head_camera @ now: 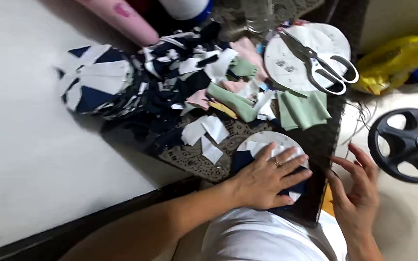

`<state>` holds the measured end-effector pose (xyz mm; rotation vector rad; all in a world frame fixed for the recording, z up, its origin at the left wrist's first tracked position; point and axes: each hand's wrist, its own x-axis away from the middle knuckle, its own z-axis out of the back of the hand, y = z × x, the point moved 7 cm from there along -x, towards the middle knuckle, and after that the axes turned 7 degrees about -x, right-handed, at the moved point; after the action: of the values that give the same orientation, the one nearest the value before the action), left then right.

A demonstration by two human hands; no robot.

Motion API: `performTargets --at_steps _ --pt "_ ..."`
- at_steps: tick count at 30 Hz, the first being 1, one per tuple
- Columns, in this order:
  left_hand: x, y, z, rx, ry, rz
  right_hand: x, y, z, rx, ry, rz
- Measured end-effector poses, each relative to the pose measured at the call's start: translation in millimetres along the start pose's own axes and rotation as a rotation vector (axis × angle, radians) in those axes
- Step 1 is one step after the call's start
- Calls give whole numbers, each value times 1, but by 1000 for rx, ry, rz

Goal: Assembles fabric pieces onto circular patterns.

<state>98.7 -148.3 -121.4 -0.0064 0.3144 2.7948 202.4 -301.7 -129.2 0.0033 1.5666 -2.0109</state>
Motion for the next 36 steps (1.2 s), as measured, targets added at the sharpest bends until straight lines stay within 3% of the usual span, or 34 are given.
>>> performTargets --at_steps 4,10,13,16,20,24,29,30,36 --pt "-3 -4 3 76 -45 -140 0 -5 4 20 -14 54" --pt "-5 -4 12 128 15 -77 -2 -18 -8 48 -58 152" --pt "12 -10 36 77 305 129 -5 -30 -18 78 -109 220" --pt "58 -37 59 23 593 469 -7 -39 -30 82 -143 263" --pt "146 -92 84 4 742 904 -8 -47 -44 89 -190 305" --pt "208 -137 94 7 671 1142 -7 -53 -52 100 -203 341" --pt "210 -155 87 174 220 1233 -3 -58 -57 136 -212 337" --pt "209 -157 84 188 192 1237 -3 -59 -58 140 -218 337" --pt "225 -168 88 377 376 1345 1 -60 -58 150 -215 327"
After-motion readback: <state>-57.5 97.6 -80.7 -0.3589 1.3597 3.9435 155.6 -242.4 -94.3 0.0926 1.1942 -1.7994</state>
